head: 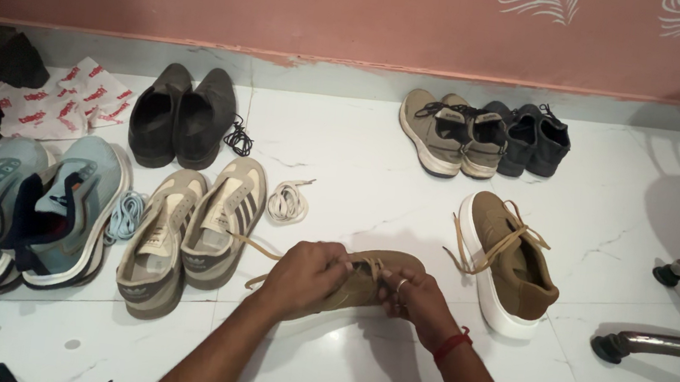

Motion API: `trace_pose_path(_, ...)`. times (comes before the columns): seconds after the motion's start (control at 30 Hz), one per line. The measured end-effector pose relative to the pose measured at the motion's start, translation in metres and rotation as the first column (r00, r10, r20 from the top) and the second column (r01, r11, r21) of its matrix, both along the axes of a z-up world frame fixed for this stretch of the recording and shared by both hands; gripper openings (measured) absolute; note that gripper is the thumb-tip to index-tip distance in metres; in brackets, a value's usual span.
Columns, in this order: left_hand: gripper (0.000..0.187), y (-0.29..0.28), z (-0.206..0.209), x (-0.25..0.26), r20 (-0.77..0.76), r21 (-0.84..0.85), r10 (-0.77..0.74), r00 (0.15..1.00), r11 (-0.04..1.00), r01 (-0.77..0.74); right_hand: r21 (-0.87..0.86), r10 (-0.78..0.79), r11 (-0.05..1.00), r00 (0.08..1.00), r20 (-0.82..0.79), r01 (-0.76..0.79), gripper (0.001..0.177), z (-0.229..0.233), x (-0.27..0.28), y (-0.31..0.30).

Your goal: The person laces a beige sneaker by threading the laces through the eyelets and tying a knot. The person handles the shoe and laces by hand, completing the lacing process on one shoe.

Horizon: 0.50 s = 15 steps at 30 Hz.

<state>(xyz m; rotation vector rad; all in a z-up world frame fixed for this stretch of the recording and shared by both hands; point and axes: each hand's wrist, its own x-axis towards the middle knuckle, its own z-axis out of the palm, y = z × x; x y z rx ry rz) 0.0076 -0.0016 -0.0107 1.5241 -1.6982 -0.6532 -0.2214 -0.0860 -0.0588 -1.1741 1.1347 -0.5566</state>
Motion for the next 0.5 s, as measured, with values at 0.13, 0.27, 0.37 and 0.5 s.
trace_pose_path(0.13, 0.024, -0.005, -0.011, 0.004, -0.303, 0.167, 0.011, 0.953, 0.985, 0.042, 0.015, -0.035, 0.999, 0.999, -0.028, 0.035, 0.023, 0.005, 0.002, 0.002)
trace_pose_path(0.27, 0.021, -0.014, -0.020, 0.008, -0.487, 0.147, -0.009, 0.873, 0.985, 0.092, 0.018, -0.040, 0.999, 0.999, -0.035, 0.040, 0.025, 0.006, 0.003, 0.004)
trace_pose_path(0.37, 0.022, -0.017, -0.014, 0.010, -0.633, 0.193, 0.029, 0.774, 0.974, 0.121, 0.009, -0.032, 0.999, 0.999, -0.035, 0.032, 0.026, 0.003, 0.002, 0.004)
trace_pose_path(0.5, 0.023, -0.012, 0.023, 0.018, -0.306, 0.358, 0.125, 0.944, 0.934, -0.007, -0.100, -0.003, 0.995, 0.999, -0.044, -0.002, 0.027, -0.004, -0.004, 0.003)
